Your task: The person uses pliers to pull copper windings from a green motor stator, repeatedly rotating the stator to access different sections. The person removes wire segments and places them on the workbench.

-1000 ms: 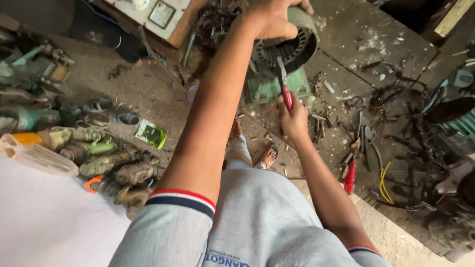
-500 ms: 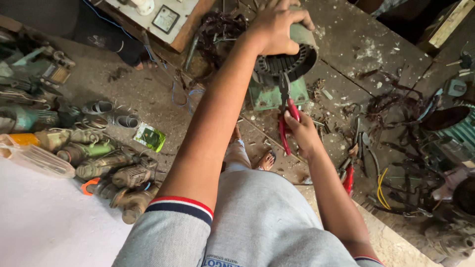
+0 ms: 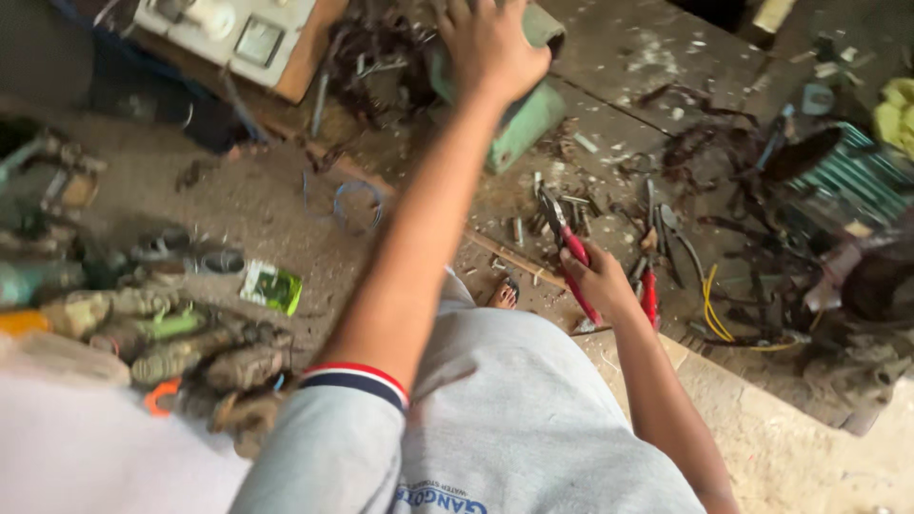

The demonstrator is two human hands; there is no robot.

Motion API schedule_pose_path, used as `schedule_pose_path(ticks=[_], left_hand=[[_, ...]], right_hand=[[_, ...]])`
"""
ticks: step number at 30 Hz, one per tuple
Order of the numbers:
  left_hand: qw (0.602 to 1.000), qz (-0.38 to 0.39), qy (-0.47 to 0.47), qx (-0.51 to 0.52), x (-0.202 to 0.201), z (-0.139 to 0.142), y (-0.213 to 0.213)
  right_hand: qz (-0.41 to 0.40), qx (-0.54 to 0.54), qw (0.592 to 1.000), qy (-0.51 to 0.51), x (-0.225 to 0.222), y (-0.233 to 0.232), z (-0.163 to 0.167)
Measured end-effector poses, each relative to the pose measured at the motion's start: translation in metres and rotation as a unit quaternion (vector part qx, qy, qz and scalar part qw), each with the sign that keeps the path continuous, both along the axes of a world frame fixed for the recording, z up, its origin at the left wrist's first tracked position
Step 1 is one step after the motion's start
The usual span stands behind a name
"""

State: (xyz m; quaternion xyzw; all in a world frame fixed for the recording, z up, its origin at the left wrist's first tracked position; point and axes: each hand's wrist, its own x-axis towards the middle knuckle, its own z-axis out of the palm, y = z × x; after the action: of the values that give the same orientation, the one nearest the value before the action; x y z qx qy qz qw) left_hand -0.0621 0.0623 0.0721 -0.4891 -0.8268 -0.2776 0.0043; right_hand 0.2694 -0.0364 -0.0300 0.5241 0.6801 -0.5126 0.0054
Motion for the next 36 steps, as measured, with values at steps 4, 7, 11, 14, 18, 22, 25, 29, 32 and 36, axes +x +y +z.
schedule_pose_path(ticks=[4,7,11,14,18,22,25,29,32,36], left_hand=[[0.994,0.1,0.046,-0.014,0.034,-0.004,0.032],[0.996,-0.003,-0.051,-0.077,0.001,-0.014,0.019],[0.955,-0.218,-0.133,0.15,-0.061,-0.042,-0.038],[0.894,-0.255,-0.352,0.111,-0.065,-0.074,-0.075],[0.903,-0.262,-0.292,0.176,-0.054,-0.1,-0.08],[0.819,-0.278,-0.455,0.213,-0.049,-0.109,-0.077],[0.813,-0.238,-0.481,0.225,-0.029,-0.109,-0.084],[0.863,-0.051,-0.406,0.295,0.067,-0.116,-0.086],[0.859,0.078,-0.419,0.284,0.165,-0.128,-0.062],[0.918,-0.045,-0.323,0.226,0.218,-0.136,-0.051]], right_hand=[[-0.109,-0.017,0.991,0.075,0.032,-0.024,0.003],[-0.194,-0.054,0.976,0.088,0.058,-0.043,-0.01],[-0.264,-0.002,0.962,0.068,0.089,-0.071,-0.035],[-0.327,-0.027,0.94,0.092,0.102,-0.088,-0.043],[-0.406,-0.082,0.904,0.104,0.104,-0.104,-0.035],[-0.365,-0.072,0.924,0.084,0.101,-0.106,-0.017],[-0.332,-0.062,0.939,0.066,0.104,-0.101,-0.006],[-0.318,-0.06,0.942,0.088,0.115,-0.094,0.005],[-0.321,-0.054,0.941,0.095,0.121,-0.094,0.012],[-0.318,-0.025,0.942,0.102,0.12,-0.096,0.023]])
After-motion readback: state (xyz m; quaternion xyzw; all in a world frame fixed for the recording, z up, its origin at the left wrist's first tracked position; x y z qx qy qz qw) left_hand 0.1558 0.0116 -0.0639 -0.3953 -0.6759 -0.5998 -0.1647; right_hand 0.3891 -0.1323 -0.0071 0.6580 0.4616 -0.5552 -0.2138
